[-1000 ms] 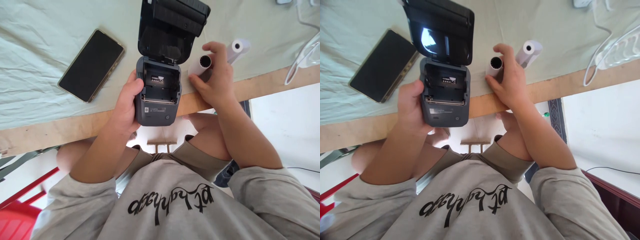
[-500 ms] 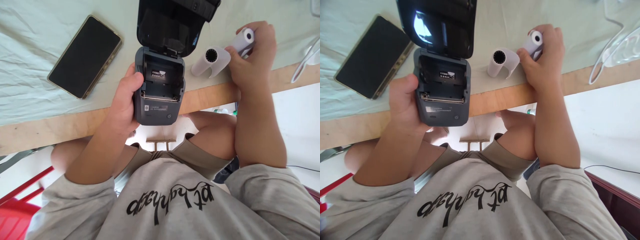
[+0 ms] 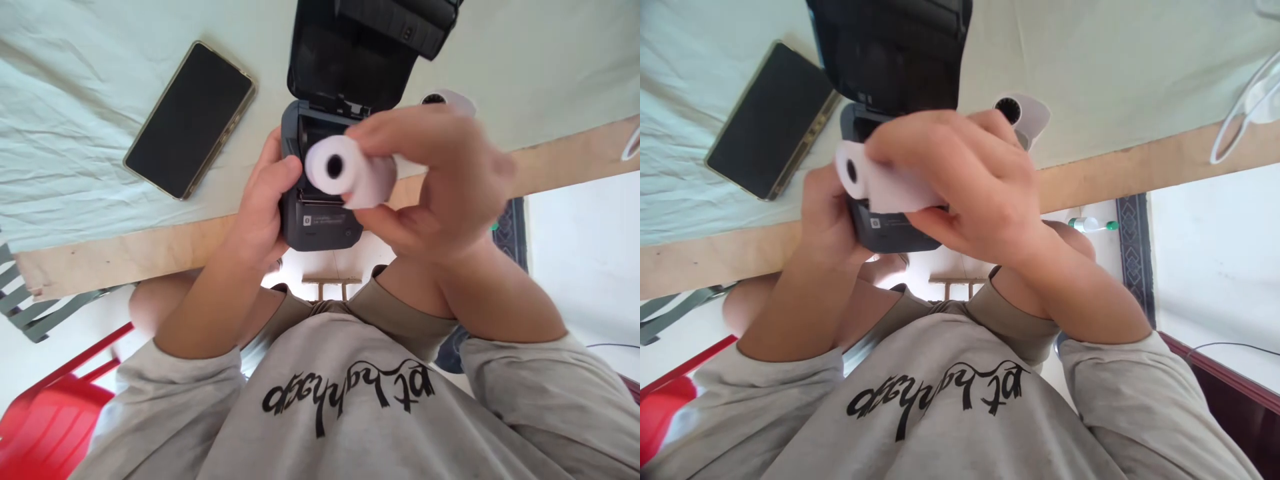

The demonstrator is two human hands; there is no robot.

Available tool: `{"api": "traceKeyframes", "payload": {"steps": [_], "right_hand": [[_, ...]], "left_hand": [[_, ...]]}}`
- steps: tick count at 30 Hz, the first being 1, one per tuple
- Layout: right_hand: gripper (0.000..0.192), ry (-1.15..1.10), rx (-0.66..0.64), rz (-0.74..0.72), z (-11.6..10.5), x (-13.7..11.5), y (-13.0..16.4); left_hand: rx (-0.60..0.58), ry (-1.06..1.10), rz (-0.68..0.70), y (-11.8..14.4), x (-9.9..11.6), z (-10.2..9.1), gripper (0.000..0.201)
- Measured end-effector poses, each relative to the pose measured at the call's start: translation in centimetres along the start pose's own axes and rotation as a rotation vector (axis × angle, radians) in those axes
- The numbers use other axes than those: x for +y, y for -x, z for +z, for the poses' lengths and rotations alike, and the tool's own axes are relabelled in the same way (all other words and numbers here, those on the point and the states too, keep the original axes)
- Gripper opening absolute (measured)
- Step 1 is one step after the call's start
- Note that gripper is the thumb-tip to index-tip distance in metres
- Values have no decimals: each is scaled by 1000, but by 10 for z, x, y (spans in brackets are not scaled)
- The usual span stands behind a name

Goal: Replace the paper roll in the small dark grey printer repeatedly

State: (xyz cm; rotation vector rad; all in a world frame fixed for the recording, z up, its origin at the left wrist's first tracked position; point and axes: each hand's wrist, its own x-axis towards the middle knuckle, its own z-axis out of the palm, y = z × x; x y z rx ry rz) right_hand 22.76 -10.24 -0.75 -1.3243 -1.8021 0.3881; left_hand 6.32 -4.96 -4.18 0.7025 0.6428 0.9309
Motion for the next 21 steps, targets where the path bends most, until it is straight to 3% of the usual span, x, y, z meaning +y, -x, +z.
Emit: {"api": "traceKeyframes", "payload": {"steps": [4, 8, 11, 16, 21], "right_hand": [[40, 228, 134, -224, 7, 0, -7], [40, 378, 153, -234, 6, 7, -5], [30, 369, 128, -196, 10, 11, -2], [14, 273, 207, -309, 15, 17, -4], [11, 209, 262, -392, 19, 13, -1]], "left_hand": [[-55, 2, 0, 5, 1, -1, 30], [-73, -9, 1, 7, -1, -4, 30], [-59, -24, 5, 7, -3, -5, 27], [-10, -51, 5, 7, -2, 0, 25], [34, -33, 71, 2, -2, 4, 26]]}}
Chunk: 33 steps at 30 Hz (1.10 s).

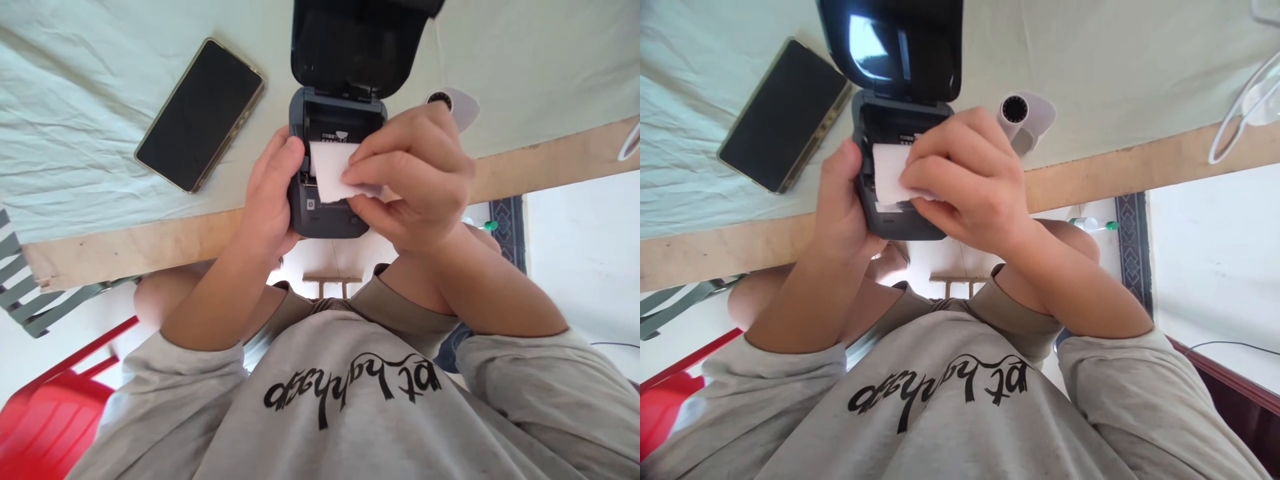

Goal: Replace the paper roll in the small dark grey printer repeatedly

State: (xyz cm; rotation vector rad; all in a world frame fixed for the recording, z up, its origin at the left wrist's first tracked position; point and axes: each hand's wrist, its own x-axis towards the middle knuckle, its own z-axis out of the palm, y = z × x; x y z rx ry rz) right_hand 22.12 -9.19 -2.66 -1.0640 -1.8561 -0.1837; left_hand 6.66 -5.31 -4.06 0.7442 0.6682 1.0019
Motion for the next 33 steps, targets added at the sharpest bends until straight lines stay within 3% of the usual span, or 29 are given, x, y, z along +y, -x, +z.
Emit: {"api": "traceKeyframes", "payload": {"steps": [5, 9, 13, 15, 18, 22, 24, 29, 33], "right_hand": [[11, -7, -12, -5, 1, -8, 3], [6, 3, -57, -2, 0, -6, 5], [14, -79, -105, -1, -2, -2, 6], [21, -146, -62, 28, -5, -1, 5], [17, -182, 79, 207, -13, -2, 1], [42, -319, -42, 553, -26, -8, -6], [53, -408, -110, 582, -27, -9, -7], [46, -442, 99, 655, -18, -2, -2], [37, -528, -102, 695, -11, -1, 4]], "left_hand": [[-69, -25, -6, -4, 2, -2, 23], [-165, -36, 26, -2, 0, -6, 33], [-155, -88, 75, -1, -3, -10, 41], [-137, -117, 69, -2, -4, -13, 50], [-161, -176, 82, -4, -4, -18, 66], [-265, -162, 91, -7, -6, -24, 77], [-289, -140, 90, -8, -6, -25, 80], [-201, -143, 112, -5, -8, -25, 78], [-241, -121, 147, -3, -11, -24, 80]]}}
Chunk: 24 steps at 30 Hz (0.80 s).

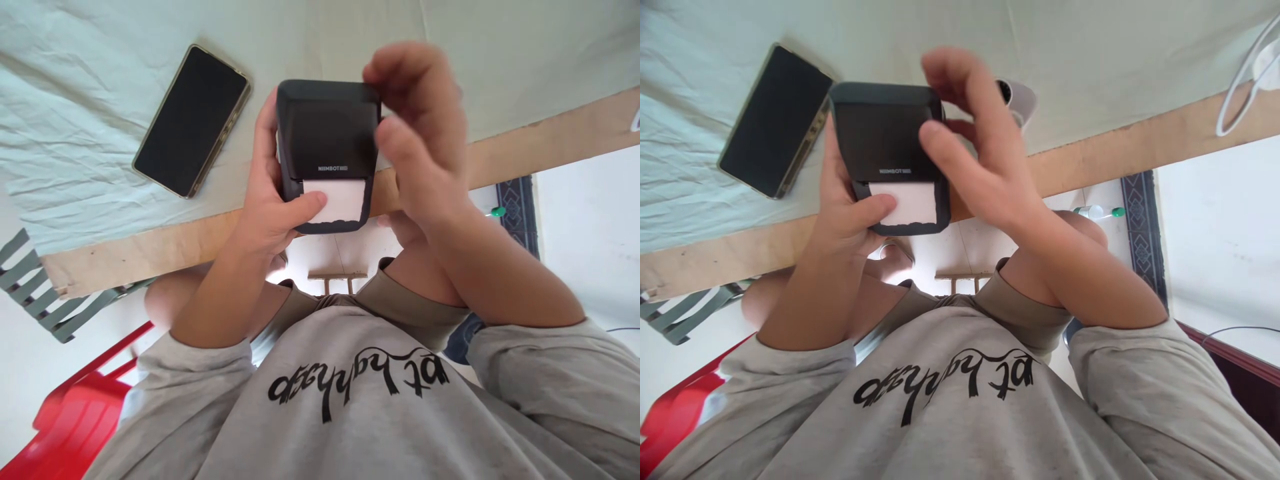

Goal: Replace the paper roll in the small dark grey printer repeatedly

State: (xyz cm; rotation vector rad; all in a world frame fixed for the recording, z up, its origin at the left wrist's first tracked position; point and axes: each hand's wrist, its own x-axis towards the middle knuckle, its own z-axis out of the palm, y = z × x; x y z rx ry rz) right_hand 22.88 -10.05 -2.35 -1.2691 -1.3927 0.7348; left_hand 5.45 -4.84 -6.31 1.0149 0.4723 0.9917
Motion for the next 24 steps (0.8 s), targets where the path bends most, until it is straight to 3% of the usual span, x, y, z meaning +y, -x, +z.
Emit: {"api": "traceKeyframes", "payload": {"steps": [5, 10, 14, 18, 21, 24], "right_hand": [[56, -48, -170, 37, 9, 1, 3], [76, -126, -227, 54, 9, 5, -2], [84, -156, -259, 111, 9, 9, -5], [74, -166, -215, -28, 16, 12, -12], [67, -86, -197, -78, 21, 13, -16], [70, 69, -219, -9, 18, 10, -15]], "left_hand": [[-28, 56, -23, -1, 4, 7, 57], [110, -16, -136, 2, 13, 21, 34], [123, -13, -86, 0, 15, 23, 34], [106, 23, -43, -5, 24, 16, 36], [87, 64, -38, -8, 35, 15, 19], [90, 61, -99, -11, 40, 19, 40]]}}
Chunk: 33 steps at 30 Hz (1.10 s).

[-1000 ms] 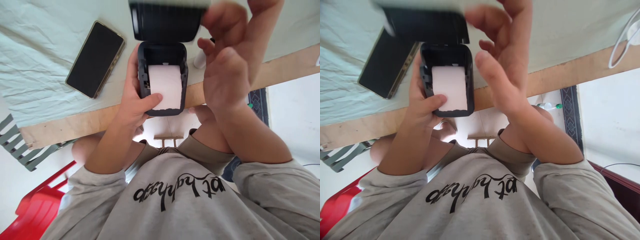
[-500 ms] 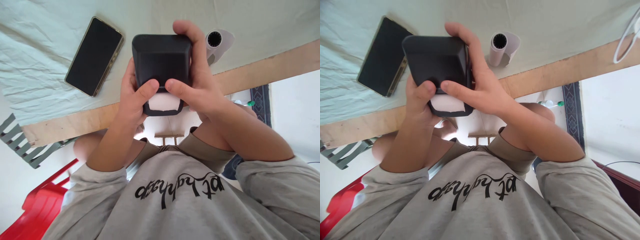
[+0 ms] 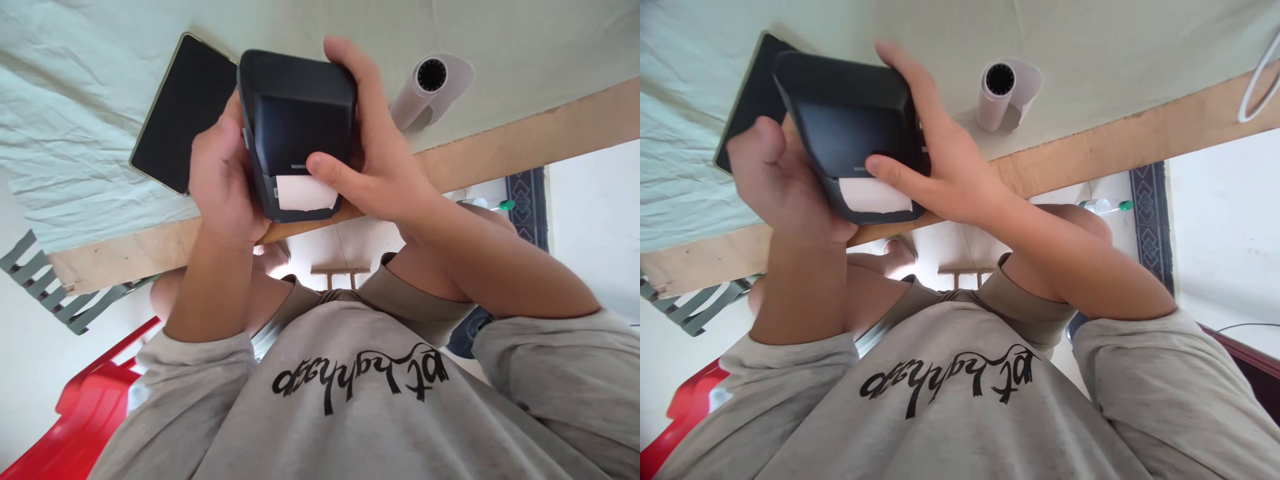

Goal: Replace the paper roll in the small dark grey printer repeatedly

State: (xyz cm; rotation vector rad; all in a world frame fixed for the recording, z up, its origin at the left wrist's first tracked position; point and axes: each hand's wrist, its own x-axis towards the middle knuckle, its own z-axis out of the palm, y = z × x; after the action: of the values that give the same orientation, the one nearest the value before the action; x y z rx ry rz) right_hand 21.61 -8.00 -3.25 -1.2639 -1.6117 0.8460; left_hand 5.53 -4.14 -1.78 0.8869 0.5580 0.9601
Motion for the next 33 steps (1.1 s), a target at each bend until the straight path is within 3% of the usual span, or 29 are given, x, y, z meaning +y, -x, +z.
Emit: {"api": "traceKeyframes", "payload": {"steps": [3, 8, 12, 15, 21, 24, 29, 31, 33], "right_hand": [[72, 170, -7, 70, -6, -8, 6], [65, 240, -39, -36, -12, -18, 10], [68, 119, -77, -26, -14, -15, 8], [66, 81, -94, -11, -14, -10, 7], [71, 98, -88, -19, -15, -7, 6], [68, 205, -97, -33, -21, -11, 5], [65, 564, 15, -167, -40, -22, -1], [62, 657, 15, -221, -46, -29, -6], [49, 668, 6, -180, -49, -37, -12]], "left_hand": [[110, 41, -19, -3, -4, 3, 36], [271, 79, 29, -7, -9, 1, 36], [204, 55, -107, -5, -6, -2, 31], [148, 14, -34, -7, -9, -7, 25], [158, -38, 54, -12, -16, -13, 24], [157, 4, 76, -11, -13, -9, 28], [-19, 86, 47, -7, -14, -10, 35], [-32, 63, 62, -7, -18, -15, 27], [-7, 19, 88, -9, -22, -20, 19]]}}
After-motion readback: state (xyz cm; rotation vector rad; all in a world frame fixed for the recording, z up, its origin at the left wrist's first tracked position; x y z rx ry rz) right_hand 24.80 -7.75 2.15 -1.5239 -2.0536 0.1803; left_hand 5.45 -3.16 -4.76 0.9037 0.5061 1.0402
